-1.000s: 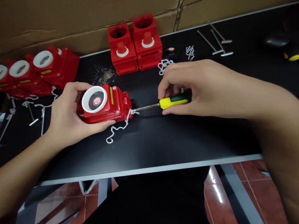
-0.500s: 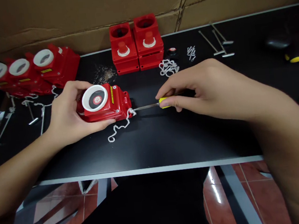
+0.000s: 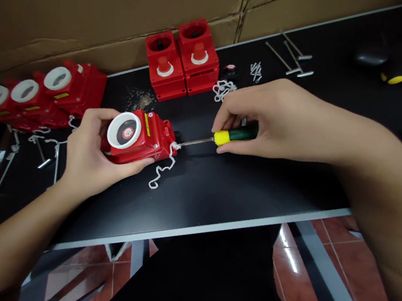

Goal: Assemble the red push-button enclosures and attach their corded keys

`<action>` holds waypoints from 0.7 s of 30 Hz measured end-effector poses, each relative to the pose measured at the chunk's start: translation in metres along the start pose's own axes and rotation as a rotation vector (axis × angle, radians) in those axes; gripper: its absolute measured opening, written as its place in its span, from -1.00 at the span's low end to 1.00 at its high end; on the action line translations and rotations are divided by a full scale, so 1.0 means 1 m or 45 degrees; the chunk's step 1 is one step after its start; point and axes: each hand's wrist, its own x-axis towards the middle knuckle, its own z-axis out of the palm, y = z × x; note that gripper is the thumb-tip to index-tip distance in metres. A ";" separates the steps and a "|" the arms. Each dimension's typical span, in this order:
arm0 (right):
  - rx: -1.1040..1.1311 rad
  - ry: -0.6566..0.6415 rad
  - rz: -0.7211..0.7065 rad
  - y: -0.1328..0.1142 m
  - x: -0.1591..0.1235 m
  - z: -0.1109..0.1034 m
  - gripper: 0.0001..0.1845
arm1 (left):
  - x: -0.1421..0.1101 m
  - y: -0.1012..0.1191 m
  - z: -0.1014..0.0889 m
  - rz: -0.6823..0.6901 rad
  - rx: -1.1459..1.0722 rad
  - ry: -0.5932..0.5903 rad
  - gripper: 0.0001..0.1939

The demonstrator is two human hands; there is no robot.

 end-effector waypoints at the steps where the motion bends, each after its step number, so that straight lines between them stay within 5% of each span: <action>1: -0.002 -0.007 0.001 -0.001 -0.001 -0.001 -0.64 | -0.001 0.002 0.000 -0.003 -0.007 0.004 -0.12; 8: 0.104 -0.107 0.083 -0.006 -0.001 -0.006 -0.68 | 0.000 -0.008 0.000 -0.010 -0.047 -0.013 -0.08; 17: 0.144 -0.269 0.034 0.002 0.004 -0.001 -0.48 | 0.004 -0.016 0.000 0.134 -0.021 0.015 -0.07; 21: 0.057 -0.143 0.044 0.001 0.001 0.002 -0.71 | 0.003 -0.014 0.000 0.171 0.009 -0.017 -0.06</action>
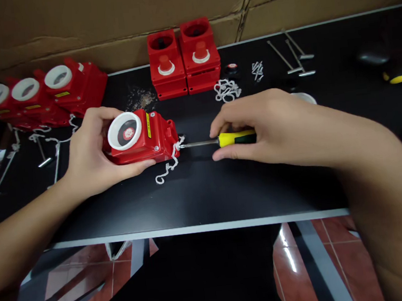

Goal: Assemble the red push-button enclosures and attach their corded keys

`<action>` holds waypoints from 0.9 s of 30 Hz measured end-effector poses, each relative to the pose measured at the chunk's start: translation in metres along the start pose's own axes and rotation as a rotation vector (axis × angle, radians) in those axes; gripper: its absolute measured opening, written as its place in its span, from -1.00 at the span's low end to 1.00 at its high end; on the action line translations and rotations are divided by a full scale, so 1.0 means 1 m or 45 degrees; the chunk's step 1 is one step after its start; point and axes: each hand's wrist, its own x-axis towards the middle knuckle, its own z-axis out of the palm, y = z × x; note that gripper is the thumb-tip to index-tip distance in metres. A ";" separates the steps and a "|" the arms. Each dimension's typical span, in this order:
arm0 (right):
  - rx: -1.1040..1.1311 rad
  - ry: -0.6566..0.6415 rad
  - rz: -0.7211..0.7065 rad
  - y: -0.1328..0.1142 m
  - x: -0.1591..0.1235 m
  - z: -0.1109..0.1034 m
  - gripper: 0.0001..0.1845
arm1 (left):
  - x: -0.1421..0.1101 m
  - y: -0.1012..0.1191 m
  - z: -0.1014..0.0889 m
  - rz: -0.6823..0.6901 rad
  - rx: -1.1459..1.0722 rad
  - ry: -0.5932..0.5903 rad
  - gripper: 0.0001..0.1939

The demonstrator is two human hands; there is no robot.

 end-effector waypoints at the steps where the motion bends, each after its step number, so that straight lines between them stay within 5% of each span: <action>1: -0.010 0.024 -0.019 0.000 0.000 0.001 -0.73 | 0.000 0.000 0.000 0.019 0.004 0.005 -0.08; 9: -0.033 0.111 -0.062 -0.003 -0.010 -0.012 -0.81 | -0.001 -0.006 -0.001 0.057 0.018 0.045 -0.06; 16: 0.164 0.578 0.125 -0.025 -0.014 -0.012 -0.51 | -0.003 -0.011 0.003 -0.083 -0.074 0.167 -0.05; 27: 0.178 0.620 0.057 -0.007 -0.009 -0.023 -0.56 | -0.001 -0.016 0.002 -0.080 -0.068 0.174 -0.10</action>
